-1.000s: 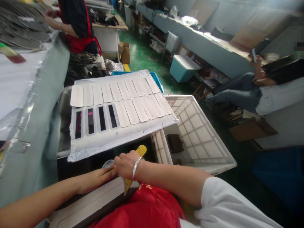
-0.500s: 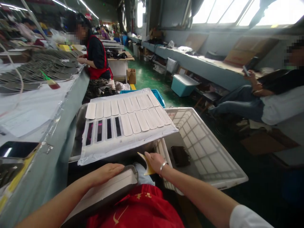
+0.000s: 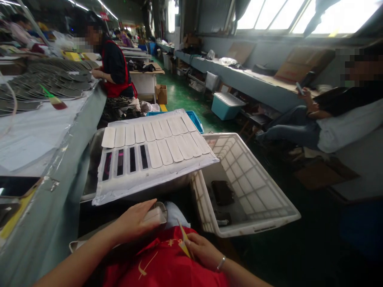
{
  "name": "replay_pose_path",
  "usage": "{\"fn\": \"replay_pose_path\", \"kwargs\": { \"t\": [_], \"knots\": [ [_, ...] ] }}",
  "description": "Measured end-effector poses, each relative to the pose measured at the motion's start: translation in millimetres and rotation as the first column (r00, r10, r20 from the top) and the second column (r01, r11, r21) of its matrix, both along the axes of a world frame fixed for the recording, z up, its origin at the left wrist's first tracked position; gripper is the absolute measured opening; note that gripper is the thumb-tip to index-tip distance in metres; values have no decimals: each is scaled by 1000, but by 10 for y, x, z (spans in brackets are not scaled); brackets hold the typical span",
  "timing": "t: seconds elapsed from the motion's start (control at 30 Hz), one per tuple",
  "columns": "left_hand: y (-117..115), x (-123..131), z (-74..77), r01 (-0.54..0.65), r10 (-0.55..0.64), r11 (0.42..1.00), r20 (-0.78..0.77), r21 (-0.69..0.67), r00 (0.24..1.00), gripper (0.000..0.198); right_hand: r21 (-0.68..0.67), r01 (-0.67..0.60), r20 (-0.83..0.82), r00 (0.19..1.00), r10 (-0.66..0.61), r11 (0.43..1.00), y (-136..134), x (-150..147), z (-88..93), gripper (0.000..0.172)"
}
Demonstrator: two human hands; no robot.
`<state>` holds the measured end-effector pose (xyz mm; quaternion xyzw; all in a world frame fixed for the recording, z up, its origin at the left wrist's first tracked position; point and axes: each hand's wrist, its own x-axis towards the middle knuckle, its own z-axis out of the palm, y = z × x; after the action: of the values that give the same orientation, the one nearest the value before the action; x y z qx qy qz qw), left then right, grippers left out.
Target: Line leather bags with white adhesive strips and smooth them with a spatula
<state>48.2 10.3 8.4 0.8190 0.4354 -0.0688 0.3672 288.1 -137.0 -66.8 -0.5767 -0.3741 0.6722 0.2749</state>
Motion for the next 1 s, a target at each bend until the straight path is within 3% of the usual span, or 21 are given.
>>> {"fn": "replay_pose_path", "kwargs": {
  "t": [0.07, 0.13, 0.23, 0.33, 0.43, 0.57, 0.73, 1.0],
  "knots": [
    [-86, 57, -15, 27, -21, 995, -64, 97, 998, 96, -81, -46, -278, 960, 22, 996, 3, 132, 71, 46],
    [-148, 150, -45, 18, 4, 985, -127, 170, 992, 102, -83, -143, -393, 914, 100, 986, 75, 244, 144, 51],
    [-211, 280, -108, 4, 44, 961, -170, 276, 985, 94, -15, -283, -246, 931, 270, 959, 256, 324, 272, 43],
    [-270, 316, -183, 9, 50, 921, -140, 390, 989, 85, 49, -325, -76, 941, 328, 944, 447, 298, 399, 34],
    [-335, 287, -246, 29, 25, 873, -104, 487, 994, 80, -1, -396, -158, 907, 391, 918, 635, 221, 474, 31],
    [-395, 256, -281, 51, -2, 809, -85, 585, 996, 81, -102, -589, -259, 794, 550, 802, 901, 85, 466, 26],
    [-392, 236, -267, 75, -24, 799, -93, 597, 995, 91, -132, -677, -250, 730, 636, 724, 1135, -44, 425, 27],
    [-333, 167, -221, 160, -106, 818, -128, 552, 986, 100, -178, -637, -207, 769, 605, 750, 1190, -112, 629, 27]
  ]
}}
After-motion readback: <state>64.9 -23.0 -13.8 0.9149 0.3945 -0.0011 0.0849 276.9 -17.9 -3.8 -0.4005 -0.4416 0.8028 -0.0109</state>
